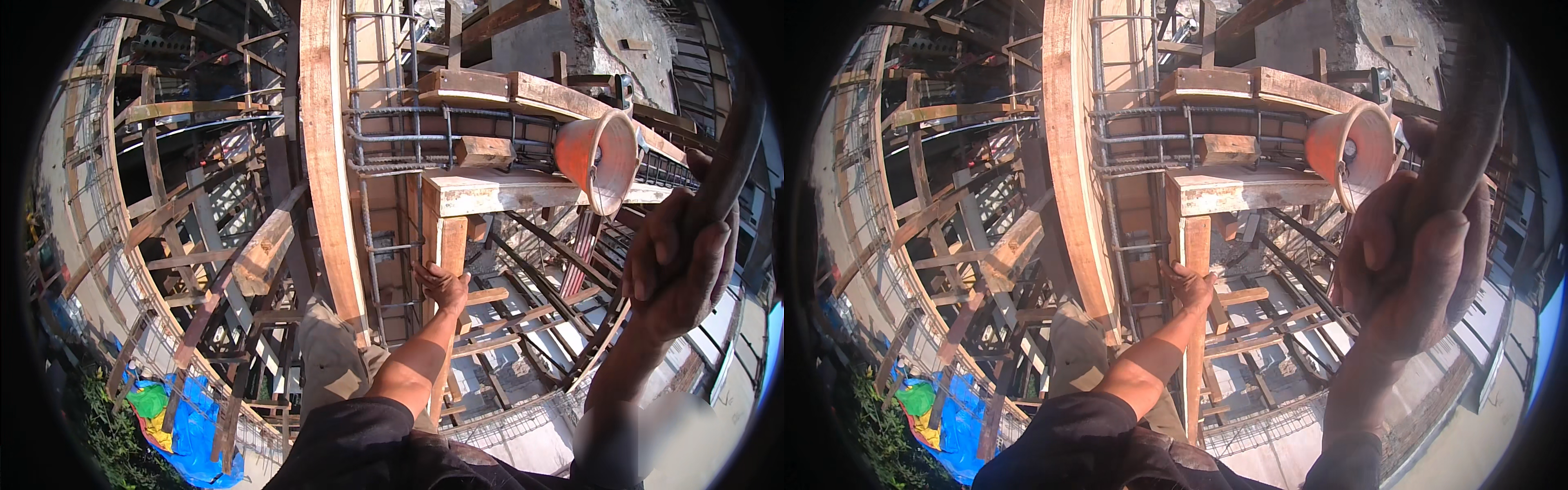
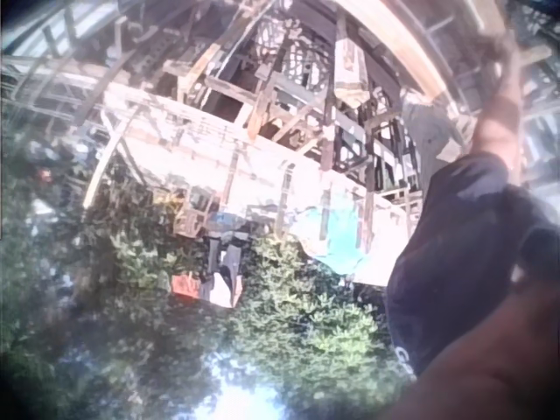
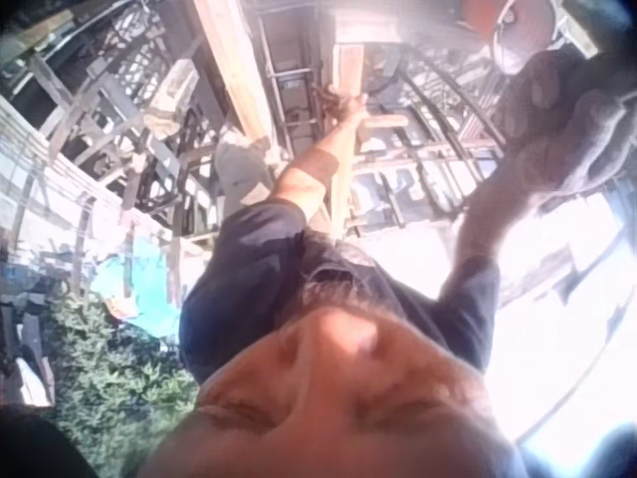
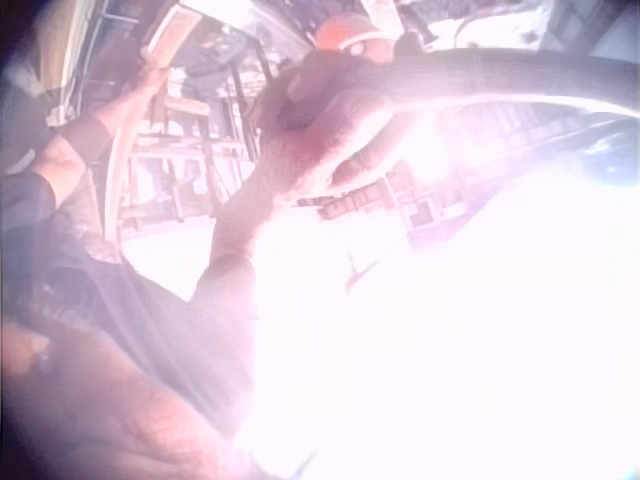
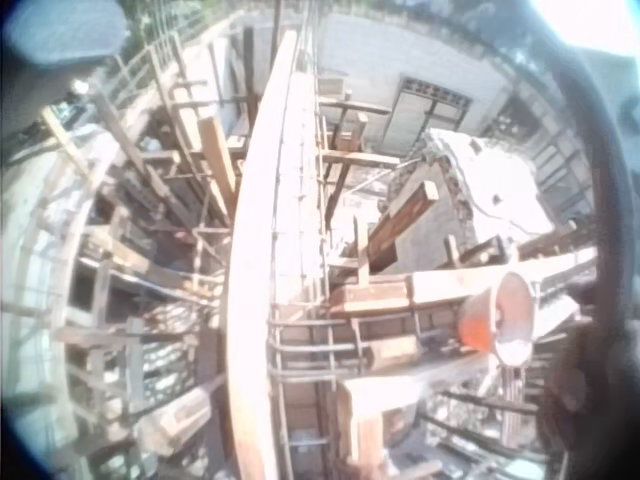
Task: The person builds a wooden formwork for a rebar beam by hammering nails into timber planks and picking up nails from a bucket.
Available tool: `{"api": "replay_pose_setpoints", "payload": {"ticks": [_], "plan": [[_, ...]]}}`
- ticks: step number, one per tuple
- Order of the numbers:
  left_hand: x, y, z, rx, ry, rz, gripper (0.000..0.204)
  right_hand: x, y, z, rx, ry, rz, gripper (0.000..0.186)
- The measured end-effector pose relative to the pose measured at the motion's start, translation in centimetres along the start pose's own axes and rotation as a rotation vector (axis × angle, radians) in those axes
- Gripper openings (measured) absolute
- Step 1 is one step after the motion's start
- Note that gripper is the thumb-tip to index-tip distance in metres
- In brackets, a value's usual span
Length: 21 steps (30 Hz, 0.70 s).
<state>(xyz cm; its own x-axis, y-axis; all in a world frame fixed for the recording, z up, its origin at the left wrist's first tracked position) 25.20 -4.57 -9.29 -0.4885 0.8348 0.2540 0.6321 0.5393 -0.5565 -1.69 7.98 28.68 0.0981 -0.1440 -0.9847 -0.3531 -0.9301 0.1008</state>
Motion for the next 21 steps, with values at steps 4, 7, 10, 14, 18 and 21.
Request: {"api": "replay_pose_setpoints", "payload": {"ticks": [4, 7, 10, 14, 18, 21], "plan": [[0.6, -0.8, -0.7, -0.045, -0.041, 0.037, 0.104, 3.9, -0.7, 3.9, 0.253, -0.192, -0.076, 0.038], [1.2, -0.6, -0.7, -0.044, -0.055, 0.06, 0.105, 17.9, -7.5, -4.4, -0.134, 0.411, -0.789, 0.027], [1.2, -1.0, 1.2, 0.006, -0.084, 0.081, 0.106, 19.3, -7.1, -4.7, -0.507, 0.771, -0.799, 0.062], [1.3, -0.2, -0.2, -0.025, -0.063, 0.069, 0.106, 18.1, -7.5, -5.1, -0.529, 0.79, -1.123, 0.037], [0.3, 0.5, -0.2, -0.07, -0.092, 0.056, 0.106, 14.2, -4.7, -4.3, -0.244, 0.79, -0.802, 0.03], [0.5, 0.1, 0.1, -0.083, -0.096, 0.027, 0.106, 9.1, -3.2, -5.2, 0.0, 0.74, -0.613, 0.028]]}}
Point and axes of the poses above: each hand's wrist, its own z-axis towards the middle knuckle, its own y-axis out of the palm, x = y × z, the point moved 1 cm from there along z, towards the middle knuckle, and after that the axes turned 15 degrees about z, right-handed, at the moved point
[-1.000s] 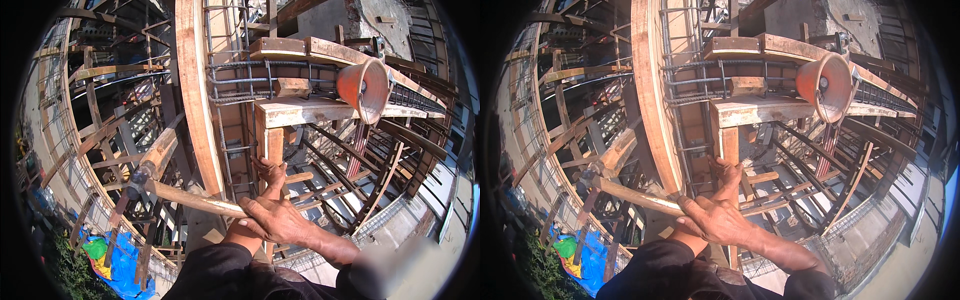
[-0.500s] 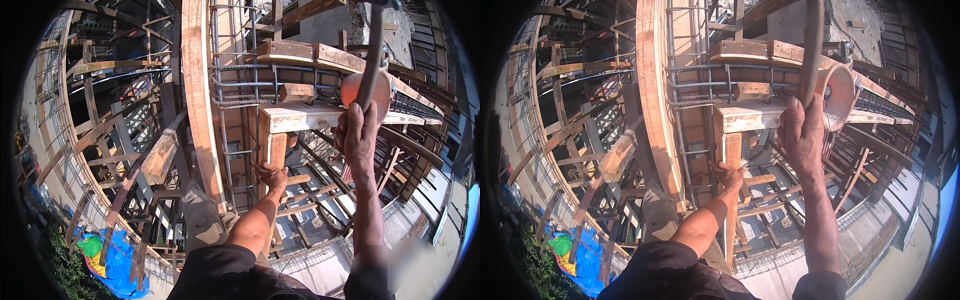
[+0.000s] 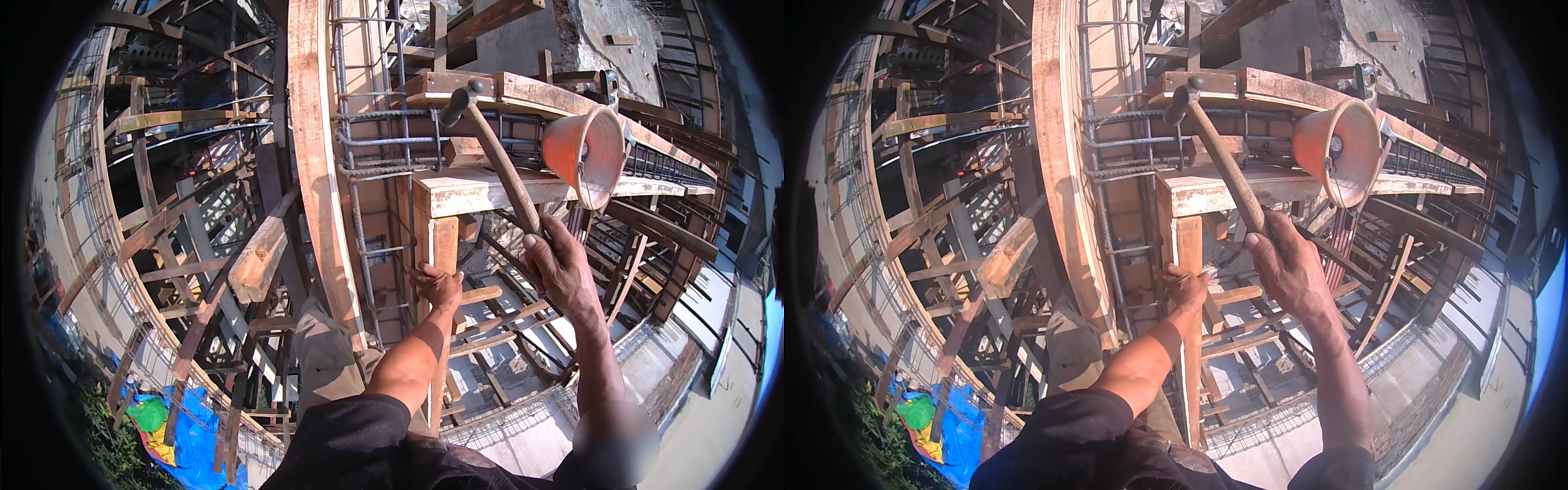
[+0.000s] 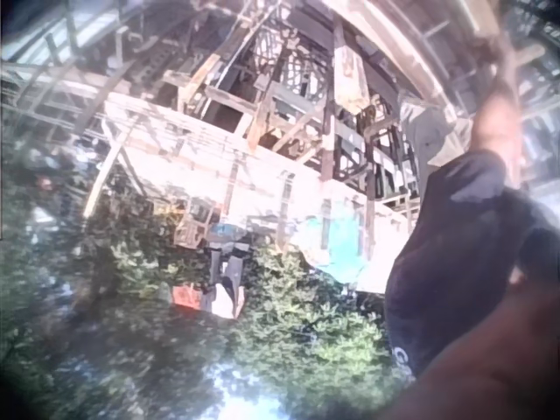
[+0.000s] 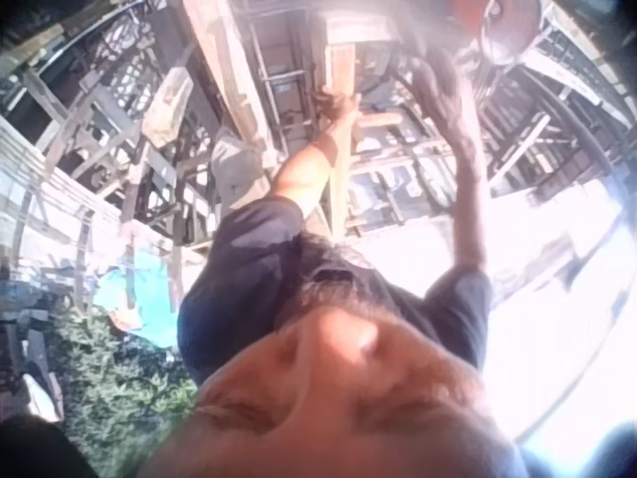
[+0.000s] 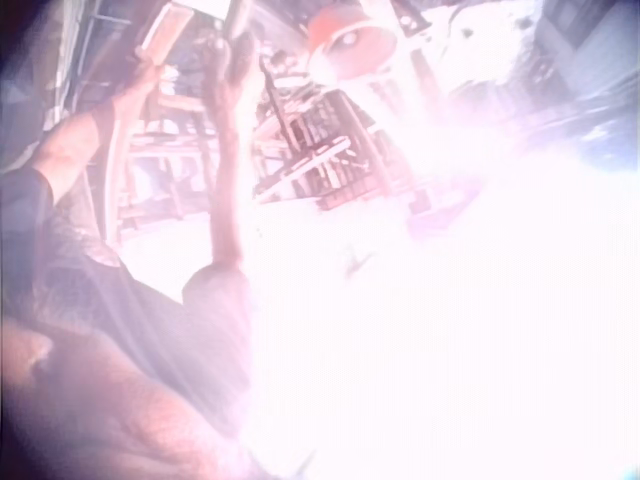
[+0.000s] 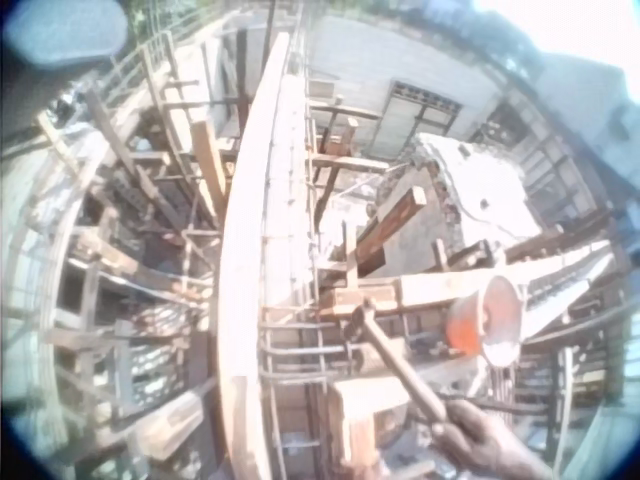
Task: The person builds a wooden formwork for a rebar beam by hammering nails into timber planks and picking up nails from a bucket.
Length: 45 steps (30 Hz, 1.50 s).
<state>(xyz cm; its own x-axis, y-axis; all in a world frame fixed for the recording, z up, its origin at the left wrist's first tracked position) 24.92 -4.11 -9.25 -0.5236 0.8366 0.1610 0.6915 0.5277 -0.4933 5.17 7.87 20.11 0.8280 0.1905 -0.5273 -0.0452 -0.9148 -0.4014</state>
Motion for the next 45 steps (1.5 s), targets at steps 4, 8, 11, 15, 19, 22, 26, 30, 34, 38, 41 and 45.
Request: {"api": "replay_pose_setpoints", "payload": {"ticks": [4, 8, 11, 15, 19, 22, 26, 30, 34, 38, 41, 45], "plan": [[0.2, -0.2, -0.2, -0.002, -0.02, 0.011, 0.107, -1.2, -0.5, -4.6, 0.354, -0.675, 0.402, 0.041], [0.8, -0.4, -0.5, -0.051, -0.047, 0.044, 0.108, 5.7, 3.0, -3.0, 0.392, -0.775, 0.518, 0.036], [1.7, -0.8, -1.0, -0.094, -0.067, 0.104, 0.108, 17.6, 5.3, -2.5, 0.056, 0.022, -0.225, 0.03], [0.3, 0.1, -0.8, -0.112, -0.156, 0.132, 0.105, 12.7, 4.7, -2.5, 0.011, 0.163, -0.179, 0.029], [1.1, -0.8, 0.1, -0.123, -0.128, 0.103, 0.107, 8.0, 3.7, -4.3, 0.242, -0.215, 0.028, 0.026], [0.9, -0.1, -0.1, -0.129, -0.115, 0.115, 0.109, 15.8, 6.7, -2.6, 0.356, -0.593, -0.053, 0.026], [1.9, -0.7, -0.5, -0.191, -0.129, 0.081, 0.113, 22.2, 6.7, -3.1, 0.05, 0.029, -0.268, 0.031], [-0.8, 0.9, 1.6, -0.227, -0.132, 0.041, 0.114, 20.1, 6.7, -8.2, 0.159, 0.17, -0.04, 0.03], [-0.3, 0.4, 1.6, -0.207, 0.006, 0.168, 0.127, 28.2, 9.5, -15.9, 0.337, 0.171, 0.362, 0.029], [-1.7, -0.9, 3.1, -0.259, 0.115, 0.19, 0.128, 31.6, 14.5, -23.2, 0.426, 0.471, 0.76, 0.035], [-1.6, -2.2, -0.9, 0.09, 0.477, 0.444, 0.116, 35.2, 18.5, -28.0, 0.475, 0.58, 0.895, 0.031], [-0.8, -3.4, -5.0, 0.08, 1.18, 0.976, 0.091, 39.4, 24.3, -33.4, 0.573, 0.694, 1.151, 0.024]]}}
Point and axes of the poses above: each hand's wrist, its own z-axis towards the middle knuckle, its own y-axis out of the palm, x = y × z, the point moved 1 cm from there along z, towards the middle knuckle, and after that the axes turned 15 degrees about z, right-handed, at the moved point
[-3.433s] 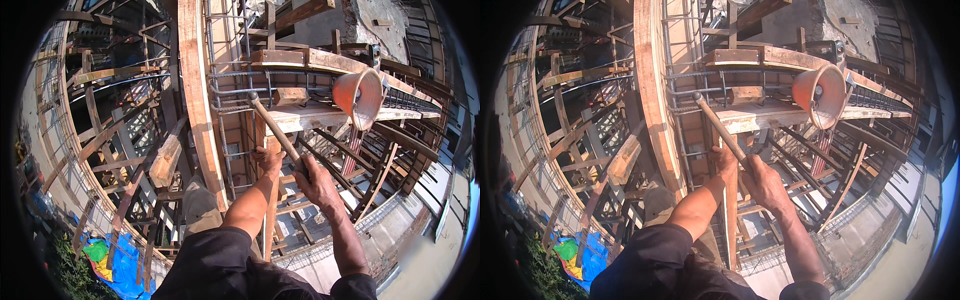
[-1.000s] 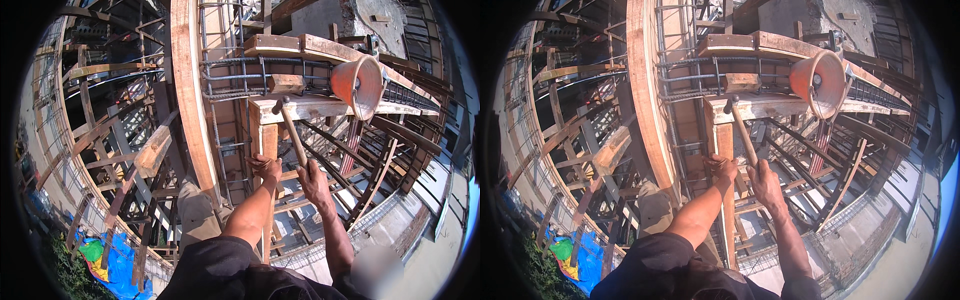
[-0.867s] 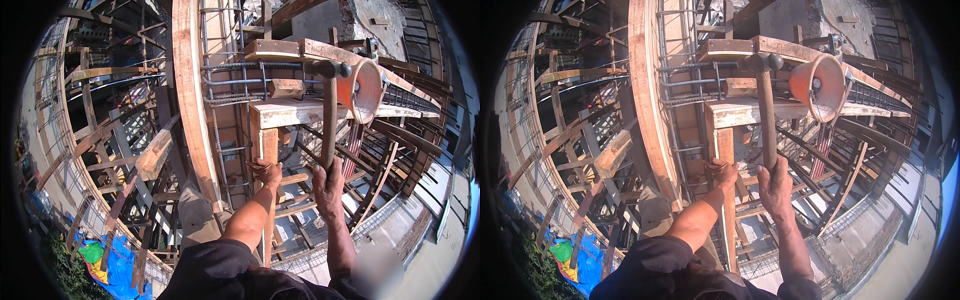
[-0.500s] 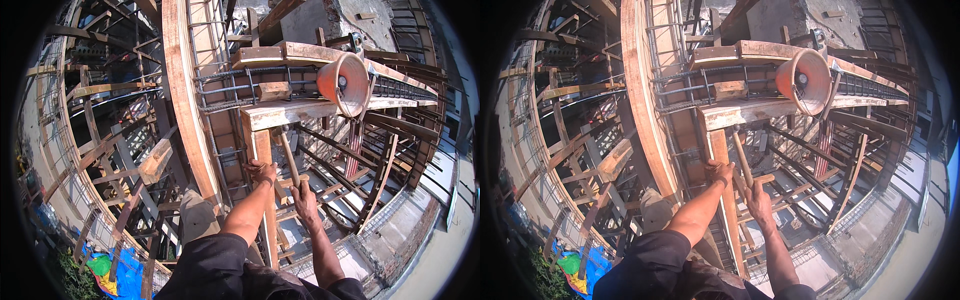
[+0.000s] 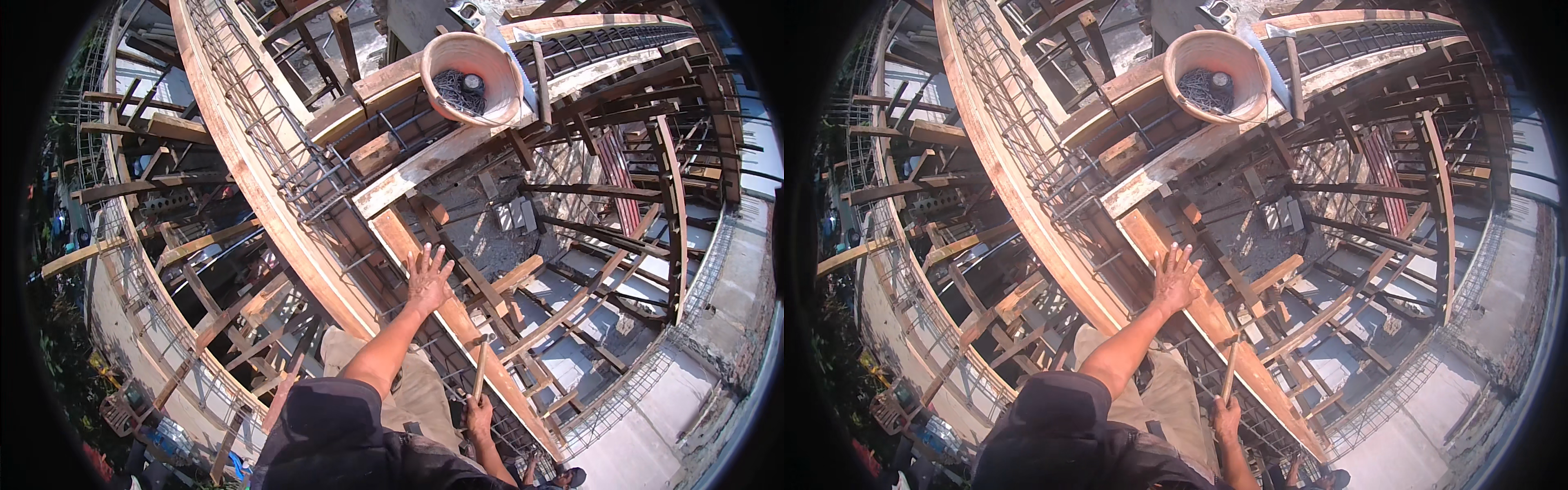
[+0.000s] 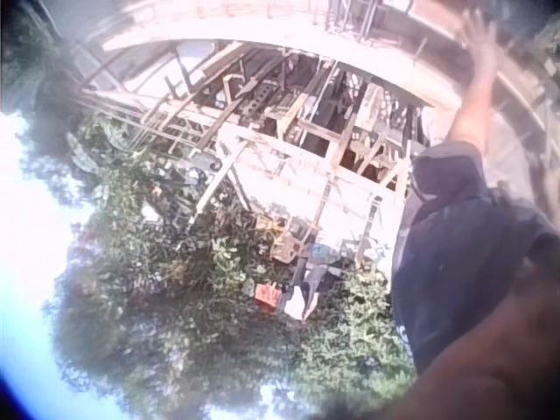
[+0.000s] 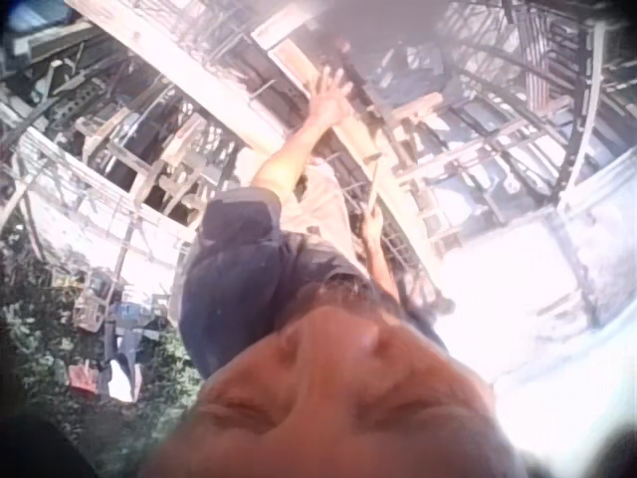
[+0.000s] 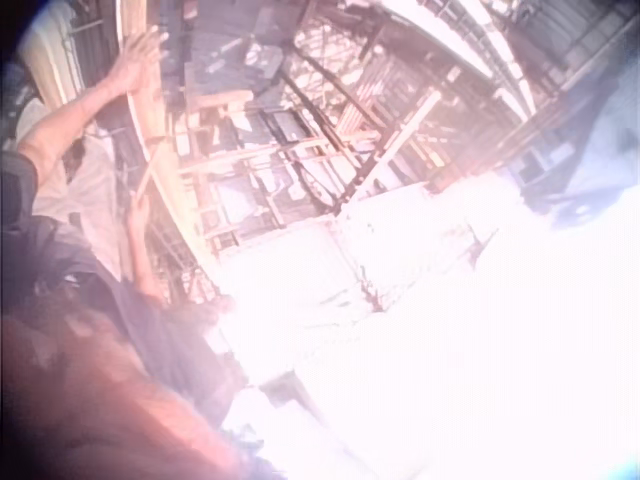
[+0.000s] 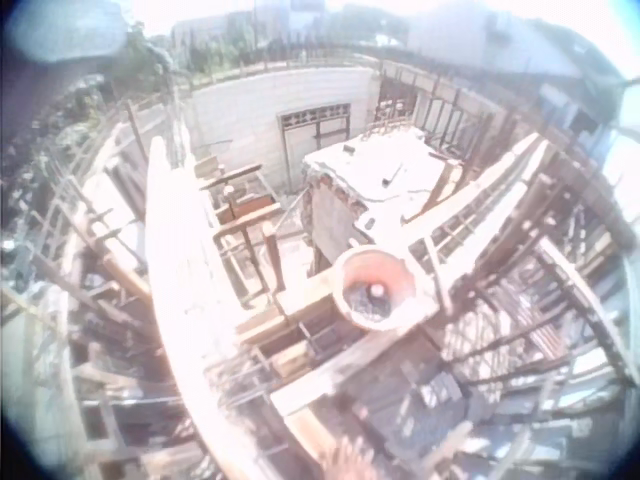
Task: The person builds a wooden formwork for a rebar beam by hammering nails into timber planks and picking up nails from a bucket.
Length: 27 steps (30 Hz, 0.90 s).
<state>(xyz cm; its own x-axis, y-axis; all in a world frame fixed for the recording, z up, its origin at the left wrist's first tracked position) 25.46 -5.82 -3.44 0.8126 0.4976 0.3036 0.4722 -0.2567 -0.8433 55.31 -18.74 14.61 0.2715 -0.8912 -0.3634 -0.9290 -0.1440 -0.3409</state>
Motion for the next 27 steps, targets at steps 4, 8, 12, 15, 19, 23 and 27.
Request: {"api": "replay_pose_setpoints", "payload": {"ticks": [4, 8, 12, 15, 19, 23, 27], "plan": [[0.2, 0.4, 0.6, -0.45, 0.275, 0.285, 0.086, 7.0, -3.4, 0.6, 0.033, 0.027, 0.046, 0.021], [0.4, 0.7, 1.2, -0.532, 0.281, 0.367, 0.083, 10.4, -3.9, -0.3, 0.047, 0.074, 0.143, 0.025], [0.4, 0.8, 1.5, -0.563, 0.279, 0.387, 0.081, 13.5, -2.7, 1.5, 0.094, -0.095, -0.091, 0.028], [1.2, 1.3, 2.1, -0.582, 0.296, 0.415, 0.081, 8.5, 0.2, 1.5, 0.134, -0.156, -0.378, 0.035], [1.3, 1.6, 1.8, -0.574, 0.3, 0.426, 0.075, 3.9, 1.6, 0.8, 0.077, 0.17, -0.41, 0.038], [1.4, 1.0, 1.8, -0.598, 0.293, 0.423, 0.073, -2.0, 1.4, 0.7, 0.032, 0.23, -0.395, 0.044], [2.3, 1.0, 1.8, -0.603, 0.315, 0.438, 0.074, 0.5, 1.6, 2.2, 0.043, 0.161, -0.458, 0.04]]}}
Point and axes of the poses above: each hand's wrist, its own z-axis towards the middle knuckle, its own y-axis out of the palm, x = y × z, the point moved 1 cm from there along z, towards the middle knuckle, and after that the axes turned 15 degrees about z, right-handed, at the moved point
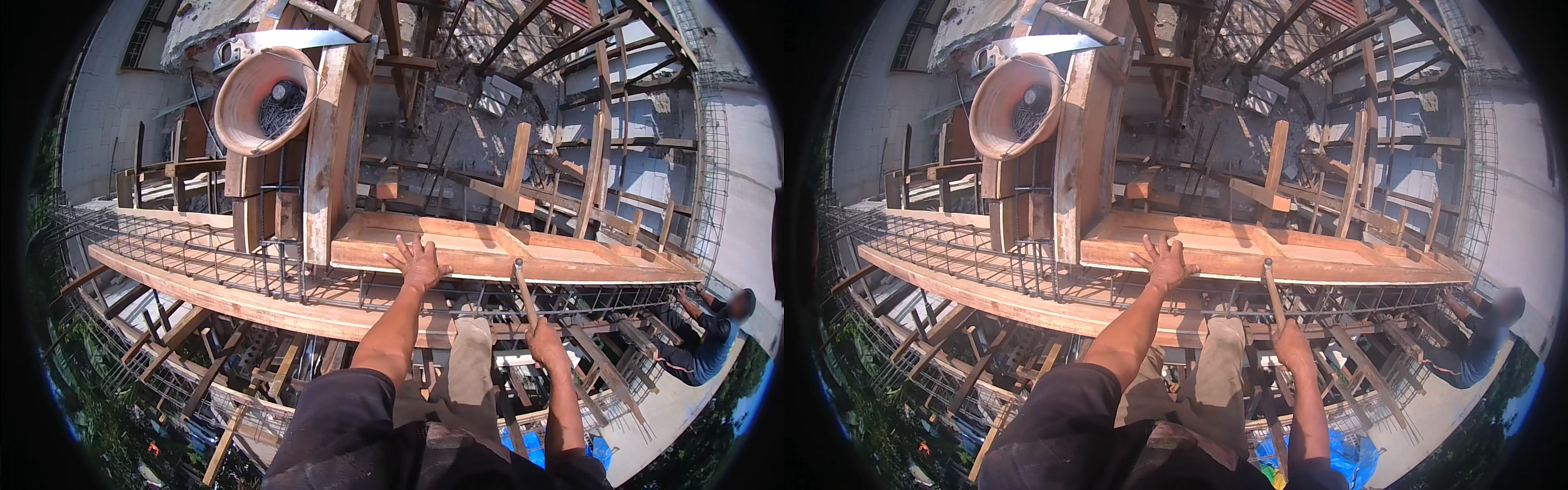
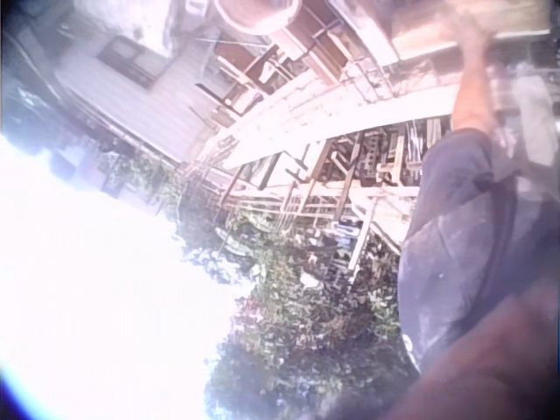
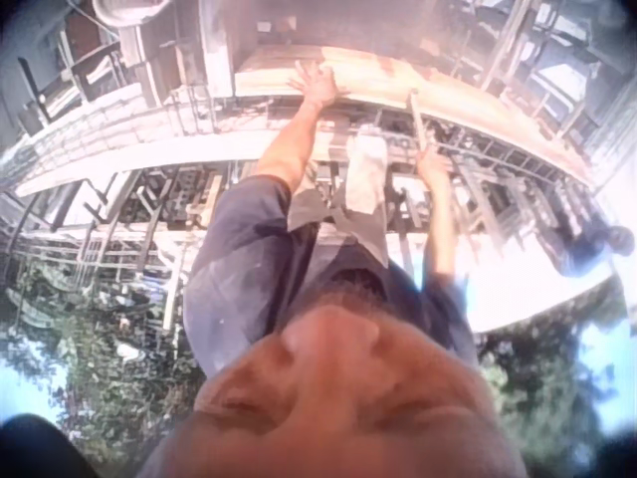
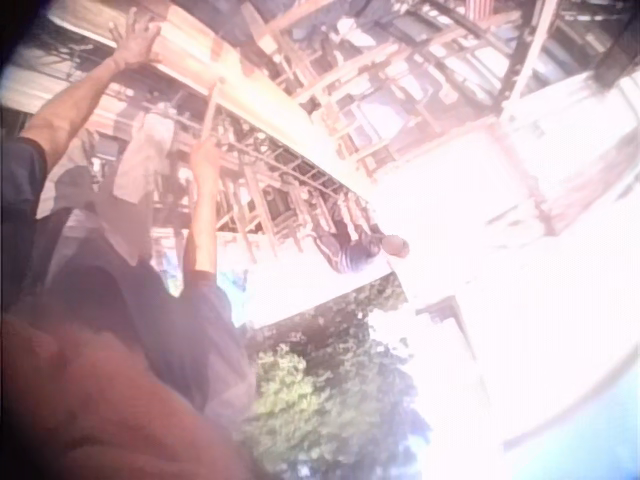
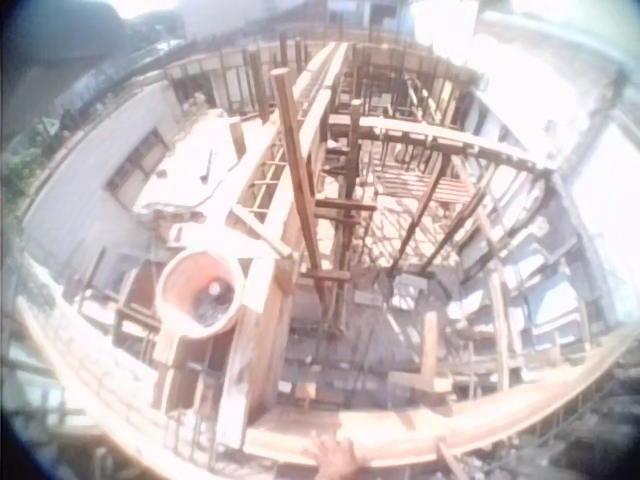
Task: The person builds a wooden formwork for a rebar beam by hammering nails into timber planks and picking up nails from a bucket.
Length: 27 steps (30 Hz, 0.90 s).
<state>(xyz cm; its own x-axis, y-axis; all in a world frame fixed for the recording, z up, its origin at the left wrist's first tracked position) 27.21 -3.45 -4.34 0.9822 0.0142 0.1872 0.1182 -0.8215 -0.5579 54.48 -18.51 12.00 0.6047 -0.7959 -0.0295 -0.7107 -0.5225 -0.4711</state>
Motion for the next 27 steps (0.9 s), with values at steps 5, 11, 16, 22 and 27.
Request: {"api": "replay_pose_setpoints", "payload": {"ticks": [5, 11, 16, 22, 27], "plan": [[-0.1, 0.2, -0.4, -0.008, 0.029, 0.008, 0.072, 0.6, 2.1, 0.4, 0.03, 0.002, 0.019, 0.039], [-1.0, 0.1, -0.4, -0.009, 0.038, -0.018, 0.075, -3.1, 2.2, -1.3, 0.044, 0.089, 0.042, 0.041], [-2.0, 0.2, -0.2, 0.021, 0.033, -0.055, 0.075, -4.3, 2.5, -1.8, 0.07, 0.091, -0.032, 0.042], [-8.7, -3.1, 1.4, 0.412, 0.058, -0.542, 0.072, -7.8, 2.9, -3.7, 0.071, 0.12, -0.005, 0.035], [-20.7, -11.6, 5.3, 0.902, -0.218, -0.089, 0.103, -4.1, 3.2, -1.6, 0.112, 0.089, -0.067, 0.039]]}}
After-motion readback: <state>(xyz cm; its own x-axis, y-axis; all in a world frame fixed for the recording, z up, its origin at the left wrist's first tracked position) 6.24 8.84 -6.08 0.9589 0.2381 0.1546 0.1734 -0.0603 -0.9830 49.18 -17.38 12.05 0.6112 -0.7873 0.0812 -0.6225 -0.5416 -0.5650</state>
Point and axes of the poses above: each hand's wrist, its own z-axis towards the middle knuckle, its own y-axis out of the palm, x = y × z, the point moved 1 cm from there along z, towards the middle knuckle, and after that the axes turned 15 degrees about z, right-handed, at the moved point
